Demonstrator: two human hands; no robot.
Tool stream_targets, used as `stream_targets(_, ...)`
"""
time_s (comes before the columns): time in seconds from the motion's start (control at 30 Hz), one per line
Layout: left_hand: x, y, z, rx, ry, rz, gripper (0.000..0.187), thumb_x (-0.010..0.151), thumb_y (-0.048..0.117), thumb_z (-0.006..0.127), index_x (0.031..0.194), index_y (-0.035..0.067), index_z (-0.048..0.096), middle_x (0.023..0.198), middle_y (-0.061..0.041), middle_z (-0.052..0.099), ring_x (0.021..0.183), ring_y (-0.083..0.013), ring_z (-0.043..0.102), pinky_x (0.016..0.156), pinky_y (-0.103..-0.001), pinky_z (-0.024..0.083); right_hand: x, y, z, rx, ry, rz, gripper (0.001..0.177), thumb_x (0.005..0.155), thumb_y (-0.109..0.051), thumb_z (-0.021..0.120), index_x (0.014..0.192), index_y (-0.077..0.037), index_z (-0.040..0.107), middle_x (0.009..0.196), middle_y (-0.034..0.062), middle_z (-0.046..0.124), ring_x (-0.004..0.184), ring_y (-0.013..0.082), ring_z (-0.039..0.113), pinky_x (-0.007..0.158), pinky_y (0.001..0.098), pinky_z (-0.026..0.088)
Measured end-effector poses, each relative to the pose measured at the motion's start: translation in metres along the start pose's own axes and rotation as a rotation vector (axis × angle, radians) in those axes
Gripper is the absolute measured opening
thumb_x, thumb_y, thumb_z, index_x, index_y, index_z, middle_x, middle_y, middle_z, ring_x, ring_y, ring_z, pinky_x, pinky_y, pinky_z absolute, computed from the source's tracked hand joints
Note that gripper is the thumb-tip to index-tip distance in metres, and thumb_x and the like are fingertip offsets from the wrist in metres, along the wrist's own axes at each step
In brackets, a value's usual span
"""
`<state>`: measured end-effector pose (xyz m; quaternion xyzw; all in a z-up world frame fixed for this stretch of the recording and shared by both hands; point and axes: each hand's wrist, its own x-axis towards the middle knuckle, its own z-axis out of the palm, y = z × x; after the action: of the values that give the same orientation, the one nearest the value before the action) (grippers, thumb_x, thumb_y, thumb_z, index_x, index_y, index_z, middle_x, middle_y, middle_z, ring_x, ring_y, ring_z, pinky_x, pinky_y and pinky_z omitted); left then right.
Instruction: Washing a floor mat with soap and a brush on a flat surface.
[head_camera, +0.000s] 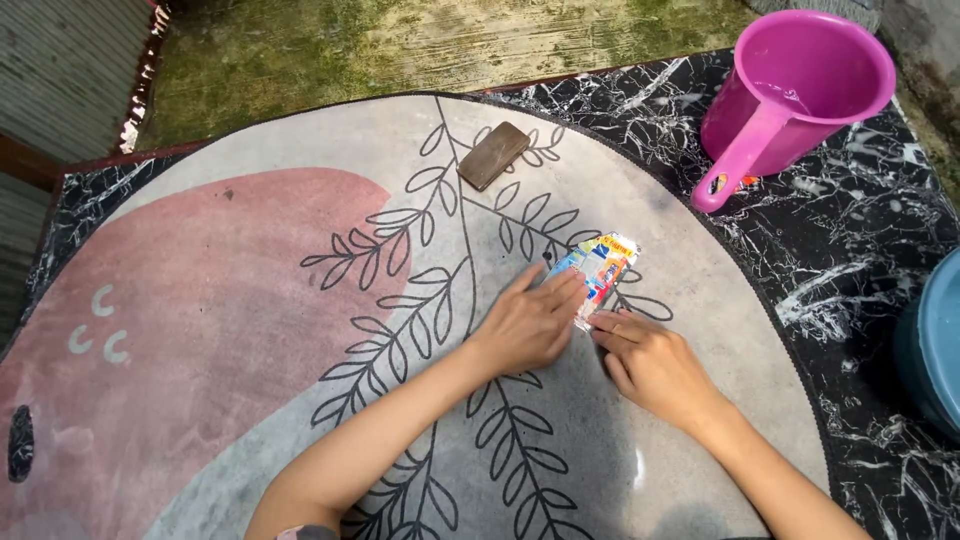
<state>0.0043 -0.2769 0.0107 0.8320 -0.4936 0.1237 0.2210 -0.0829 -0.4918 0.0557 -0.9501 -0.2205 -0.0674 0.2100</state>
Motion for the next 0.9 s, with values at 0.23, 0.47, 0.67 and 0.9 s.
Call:
stream_targets(0.23, 0.007, 0.014, -0.008, 0.157, -0.012, 0.001, 0.049, 0.091, 0.024, 0.062, 0.131, -0.004, 0.064, 0.140, -0.020, 0.063, 0.133, -0.0272, 0.058, 0.121, -0.055, 0.031, 0.001, 0.000, -0.003, 0.009, 0.016, -0.013, 0.023, 0.077, -0.006, 0.065, 0.096, 0.000, 0.076, 0.115, 0.0125, 0.075, 0.109, 0.0303, 0.071, 0.092, 0.0399, 0.056)
stream_targets(0.47, 0.008, 0.011, -0.005, -0.102, -0.037, 0.041, 0.044, 0.096, 0.023, 0.058, 0.134, -0.001, 0.063, 0.142, -0.018, 0.063, 0.138, -0.0289, 0.057, 0.118, -0.041, 0.041, -0.004, 0.018, 0.000, 0.194, -0.023, 0.182, 0.020, 0.084, -0.003, 0.060, 0.095, -0.002, 0.076, 0.107, 0.0097, 0.077, 0.090, 0.0303, 0.075, 0.085, 0.0374, 0.061)
stream_targets(0.67, 0.025, -0.007, 0.002, 0.000, -0.020, 0.018, 0.043, 0.100, 0.022, 0.056, 0.136, -0.002, 0.061, 0.146, -0.018, 0.061, 0.139, -0.0278, 0.055, 0.121, -0.042, 0.038, 0.000, 0.012, -0.006, 0.197, -0.013, 0.119, 0.021, 0.081, -0.004, 0.059, 0.095, -0.001, 0.075, 0.106, 0.0104, 0.077, 0.090, 0.0305, 0.075, 0.083, 0.0388, 0.060)
stream_targets(0.9, 0.013, 0.019, 0.006, 0.083, -0.114, 0.023, 0.052, 0.098, 0.030, 0.054, 0.138, -0.003, 0.058, 0.146, -0.019, 0.057, 0.143, -0.0274, 0.049, 0.123, -0.052, 0.028, 0.001, 0.022, -0.002, 0.203, 0.036, 0.122, 0.019, 0.082, -0.004, 0.059, 0.091, -0.002, 0.076, 0.102, 0.0106, 0.078, 0.086, 0.0316, 0.074, 0.081, 0.0387, 0.060)
